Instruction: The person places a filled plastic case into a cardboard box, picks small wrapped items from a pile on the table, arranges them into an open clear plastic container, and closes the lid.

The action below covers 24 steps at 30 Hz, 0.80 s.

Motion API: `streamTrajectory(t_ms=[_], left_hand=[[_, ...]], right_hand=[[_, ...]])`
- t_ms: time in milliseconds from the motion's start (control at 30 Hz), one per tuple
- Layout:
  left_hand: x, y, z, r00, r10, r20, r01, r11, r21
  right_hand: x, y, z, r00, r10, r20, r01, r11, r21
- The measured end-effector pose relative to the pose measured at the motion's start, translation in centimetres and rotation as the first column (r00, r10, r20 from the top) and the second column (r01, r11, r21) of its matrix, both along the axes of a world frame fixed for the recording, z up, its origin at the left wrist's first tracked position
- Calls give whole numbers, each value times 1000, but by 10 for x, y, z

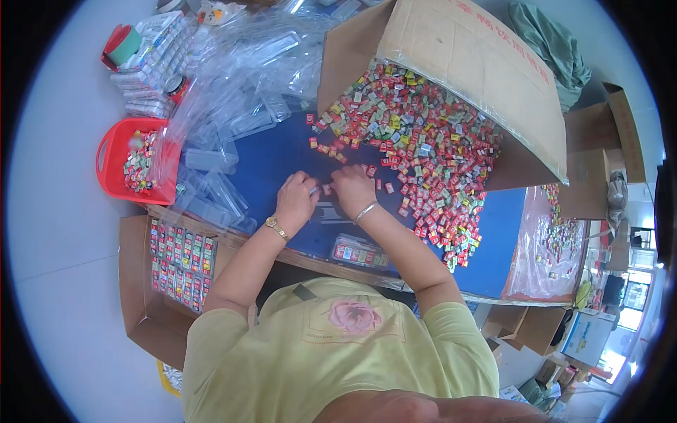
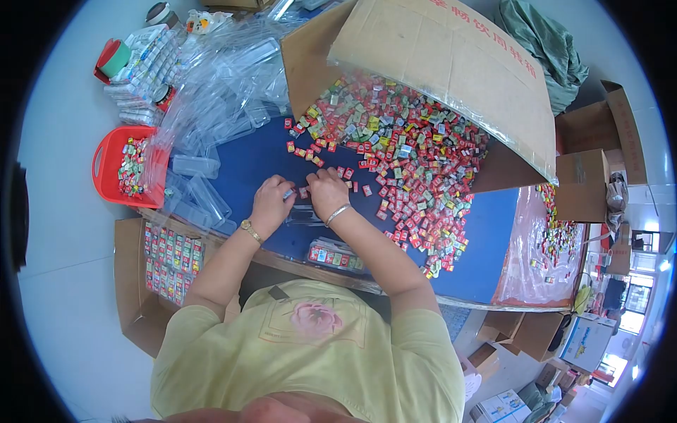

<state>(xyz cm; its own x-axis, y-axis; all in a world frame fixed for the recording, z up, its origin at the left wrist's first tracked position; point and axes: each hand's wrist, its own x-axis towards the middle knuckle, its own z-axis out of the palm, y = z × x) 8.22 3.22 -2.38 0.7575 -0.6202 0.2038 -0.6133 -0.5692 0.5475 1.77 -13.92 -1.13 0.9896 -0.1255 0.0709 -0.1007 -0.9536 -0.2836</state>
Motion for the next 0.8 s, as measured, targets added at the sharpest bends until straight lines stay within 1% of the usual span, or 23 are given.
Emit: streamTrajectory(t_ms=[67,167,333,433,533,600,633,667,733,767,800], left_hand=[[0,2,1,1000,-2,22,1,999,34],[4,3,3,991,112,68,-114,993,27],[-6,-6,13,994,99,41,-98,995,-37],[-12,-12,10,997,79,23,-80,996,48],[-14,-13,8,993,99,58,-102,993,63],[-14,-10,15,991,113,77,-119,990,72],[-13,-8,26,992,100,77,-106,991,78],[-12,-5,37,993,86,76,-93,992,84],[-9,-1,40,995,62,79,-70,993,92],[-4,5,33,998,28,56,-32,997,68],[1,10,26,999,-5,33,4,999,43]], right_hand=[[-3,-2,1,1000,16,3,-16,1000,4],[-4,-3,3,1000,13,-7,-13,1000,21],[-4,-3,4,1000,0,-18,1,999,45],[-2,-7,5,1000,6,-9,-5,999,48],[-1,-15,6,1000,13,-14,-12,998,69],[8,-31,10,998,-70,5,70,996,64],[14,-40,11,994,-111,16,110,992,62],[21,-50,11,994,-110,15,109,992,66],[34,-69,8,968,-163,193,155,986,53],[39,-75,5,966,-169,196,161,985,54],[44,-81,2,959,-169,227,169,985,18]])
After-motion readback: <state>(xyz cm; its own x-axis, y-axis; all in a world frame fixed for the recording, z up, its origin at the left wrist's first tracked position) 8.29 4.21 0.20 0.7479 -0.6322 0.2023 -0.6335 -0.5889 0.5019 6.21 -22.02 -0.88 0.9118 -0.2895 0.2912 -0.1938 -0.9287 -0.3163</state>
